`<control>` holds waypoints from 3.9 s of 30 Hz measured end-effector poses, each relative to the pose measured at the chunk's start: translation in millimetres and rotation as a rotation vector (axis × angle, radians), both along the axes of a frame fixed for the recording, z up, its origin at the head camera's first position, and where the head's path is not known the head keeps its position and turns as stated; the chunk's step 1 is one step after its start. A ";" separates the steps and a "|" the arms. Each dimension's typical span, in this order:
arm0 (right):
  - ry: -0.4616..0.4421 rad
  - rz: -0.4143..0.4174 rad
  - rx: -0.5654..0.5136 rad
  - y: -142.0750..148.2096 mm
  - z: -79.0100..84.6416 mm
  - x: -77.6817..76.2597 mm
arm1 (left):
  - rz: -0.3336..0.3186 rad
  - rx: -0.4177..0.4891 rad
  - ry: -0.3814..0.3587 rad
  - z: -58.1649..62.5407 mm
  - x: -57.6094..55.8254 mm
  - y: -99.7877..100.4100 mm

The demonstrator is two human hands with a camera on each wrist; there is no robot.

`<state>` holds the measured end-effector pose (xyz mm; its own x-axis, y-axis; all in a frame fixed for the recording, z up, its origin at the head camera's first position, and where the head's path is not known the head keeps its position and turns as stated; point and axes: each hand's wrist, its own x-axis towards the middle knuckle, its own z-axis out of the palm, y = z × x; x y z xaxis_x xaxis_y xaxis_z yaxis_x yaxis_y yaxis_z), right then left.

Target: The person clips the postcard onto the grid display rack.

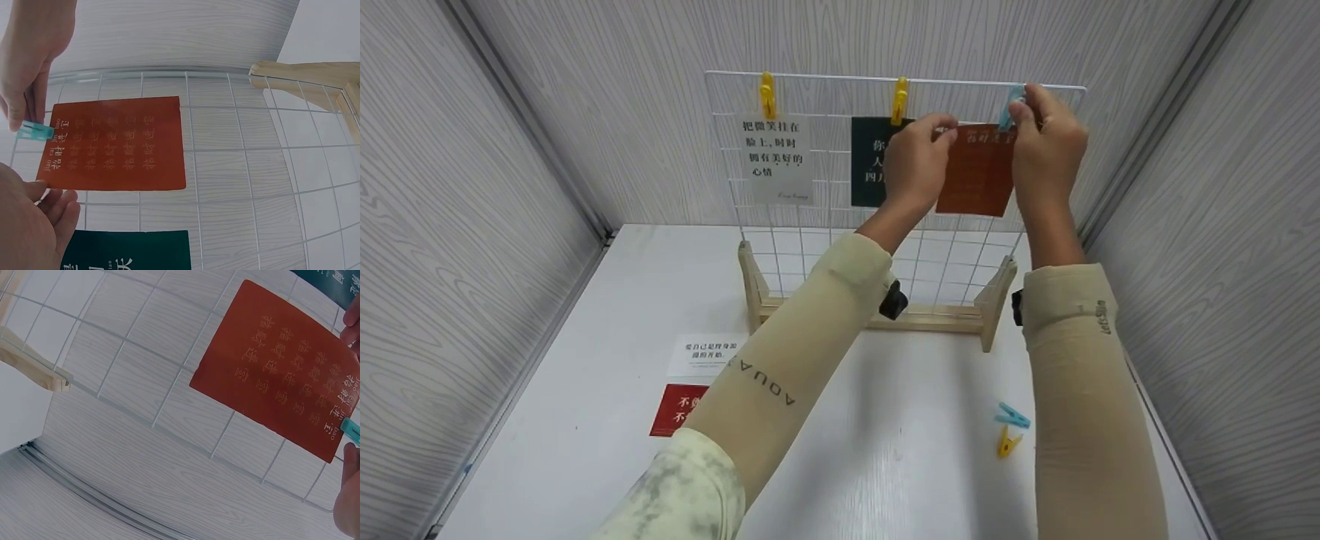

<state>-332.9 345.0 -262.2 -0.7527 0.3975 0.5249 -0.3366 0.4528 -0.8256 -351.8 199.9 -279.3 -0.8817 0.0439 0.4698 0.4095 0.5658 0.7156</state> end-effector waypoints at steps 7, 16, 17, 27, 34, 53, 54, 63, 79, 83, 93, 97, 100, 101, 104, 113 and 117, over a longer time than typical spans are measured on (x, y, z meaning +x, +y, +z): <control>0.050 -0.056 0.018 -11.4 3.4 9.8 | -0.017 0.033 -0.007 -0.8 0.8 -2.8; 0.094 -0.107 0.050 -21.8 -5.0 32.5 | -0.011 0.031 0.008 -3.5 4.6 -7.8; 0.093 -0.111 0.055 -21.0 -7.6 34.0 | -0.012 0.032 0.011 -4.3 5.3 -9.1; 0.143 -0.075 0.106 -24.1 -33.5 52.5 | -0.074 0.043 0.062 -24.9 23.3 -32.3; 0.148 -0.015 0.138 -29.1 -53.2 67.9 | -0.136 0.060 0.097 -44.1 44.1 -54.2; 0.072 0.086 0.253 -1.9 -144.6 91.2 | -0.131 0.218 0.020 -138.2 80.6 -157.5; 0.063 0.089 0.262 -1.1 -150.0 92.0 | -0.123 0.220 0.010 -142.6 81.7 -164.2; -0.018 0.091 0.306 5.7 -201.5 100.2 | -0.041 0.234 -0.071 -185.9 87.5 -219.6; -0.323 0.079 0.351 44.1 -274.4 117.3 | 0.066 0.302 -0.300 -258.5 81.5 -310.9; -0.302 0.129 0.404 60.3 -294.5 118.6 | 0.127 0.298 -0.370 -272.6 81.4 -333.8; -0.464 0.278 0.591 103.2 -327.4 132.2 | 0.211 0.247 -0.476 -304.6 72.7 -377.5; -0.564 0.326 0.647 115.3 -329.2 138.2 | 0.232 0.209 -0.512 -314.5 67.7 -388.7; -0.614 0.362 0.675 120.3 -331.4 141.9 | 0.250 0.178 -0.540 -319.8 64.9 -395.8; -0.625 0.373 0.683 121.4 -332.3 142.8 | 0.254 0.172 -0.552 -321.6 64.0 -398.0; -0.652 0.396 0.699 122.9 -335.3 145.2 | 0.259 0.159 -0.578 -328.2 60.0 -404.6; -0.693 0.424 0.689 122.4 -343.4 146.6 | 0.302 0.090 -0.563 -342.4 45.9 -416.4; -0.717 0.419 0.686 118.9 -342.9 145.4 | 0.334 0.001 -0.540 -344.3 43.5 -415.8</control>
